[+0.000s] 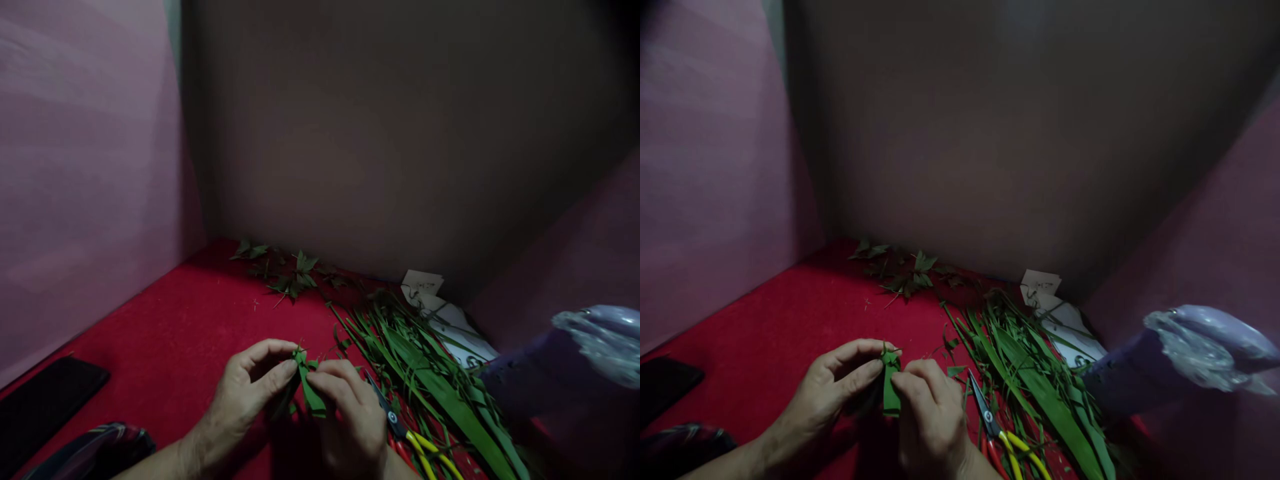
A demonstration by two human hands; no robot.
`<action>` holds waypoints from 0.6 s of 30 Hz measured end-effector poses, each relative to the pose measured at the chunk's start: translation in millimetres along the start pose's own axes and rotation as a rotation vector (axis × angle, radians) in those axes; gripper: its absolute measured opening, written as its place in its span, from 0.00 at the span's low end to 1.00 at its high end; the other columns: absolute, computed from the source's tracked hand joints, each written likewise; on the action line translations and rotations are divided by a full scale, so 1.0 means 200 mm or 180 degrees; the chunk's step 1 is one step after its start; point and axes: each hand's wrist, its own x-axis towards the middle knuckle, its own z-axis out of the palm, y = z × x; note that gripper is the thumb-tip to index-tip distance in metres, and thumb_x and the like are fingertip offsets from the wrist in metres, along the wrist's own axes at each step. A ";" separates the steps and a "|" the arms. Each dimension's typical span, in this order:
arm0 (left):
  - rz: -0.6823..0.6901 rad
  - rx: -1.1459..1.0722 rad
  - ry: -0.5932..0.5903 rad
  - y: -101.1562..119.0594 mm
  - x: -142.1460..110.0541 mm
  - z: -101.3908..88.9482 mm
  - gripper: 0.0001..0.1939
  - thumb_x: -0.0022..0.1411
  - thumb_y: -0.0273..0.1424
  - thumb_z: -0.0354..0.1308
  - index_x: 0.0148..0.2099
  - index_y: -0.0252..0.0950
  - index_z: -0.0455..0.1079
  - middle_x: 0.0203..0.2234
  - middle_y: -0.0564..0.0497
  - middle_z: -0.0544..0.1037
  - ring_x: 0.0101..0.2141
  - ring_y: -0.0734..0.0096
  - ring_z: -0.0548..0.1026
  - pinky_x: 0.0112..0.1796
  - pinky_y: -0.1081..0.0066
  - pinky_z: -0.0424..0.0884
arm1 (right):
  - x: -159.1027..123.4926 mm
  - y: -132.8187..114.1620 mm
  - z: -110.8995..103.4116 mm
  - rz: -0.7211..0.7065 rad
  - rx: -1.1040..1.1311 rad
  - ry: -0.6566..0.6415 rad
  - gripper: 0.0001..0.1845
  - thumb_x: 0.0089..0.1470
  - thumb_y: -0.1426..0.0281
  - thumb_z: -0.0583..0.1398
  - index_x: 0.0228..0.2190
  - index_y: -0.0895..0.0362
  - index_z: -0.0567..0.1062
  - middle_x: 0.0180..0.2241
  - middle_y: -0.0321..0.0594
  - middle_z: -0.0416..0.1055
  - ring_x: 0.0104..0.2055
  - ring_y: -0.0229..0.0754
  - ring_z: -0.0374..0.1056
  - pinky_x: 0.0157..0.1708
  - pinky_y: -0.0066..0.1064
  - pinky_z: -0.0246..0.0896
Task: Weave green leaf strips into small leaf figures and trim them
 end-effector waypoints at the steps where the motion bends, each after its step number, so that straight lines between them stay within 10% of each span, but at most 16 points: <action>1: -0.0017 0.0001 -0.0023 0.00 0.00 0.00 0.12 0.48 0.35 0.65 0.36 0.36 0.75 0.31 0.49 0.79 0.33 0.67 0.73 0.35 0.72 0.69 | 0.00 0.00 0.00 -0.0035 -0.0083 0.0029 0.15 0.51 0.81 0.51 0.39 0.58 0.70 0.32 0.45 0.71 0.31 0.41 0.69 0.27 0.30 0.63; 18: -0.0366 -0.1125 -0.0272 0.03 0.00 0.00 0.06 0.56 0.28 0.60 0.37 0.32 0.72 0.27 0.49 0.77 0.27 0.72 0.73 0.30 0.74 0.70 | 0.01 -0.01 -0.02 0.0177 0.0301 0.0176 0.22 0.62 0.61 0.42 0.45 0.60 0.67 0.32 0.47 0.70 0.34 0.44 0.69 0.30 0.34 0.64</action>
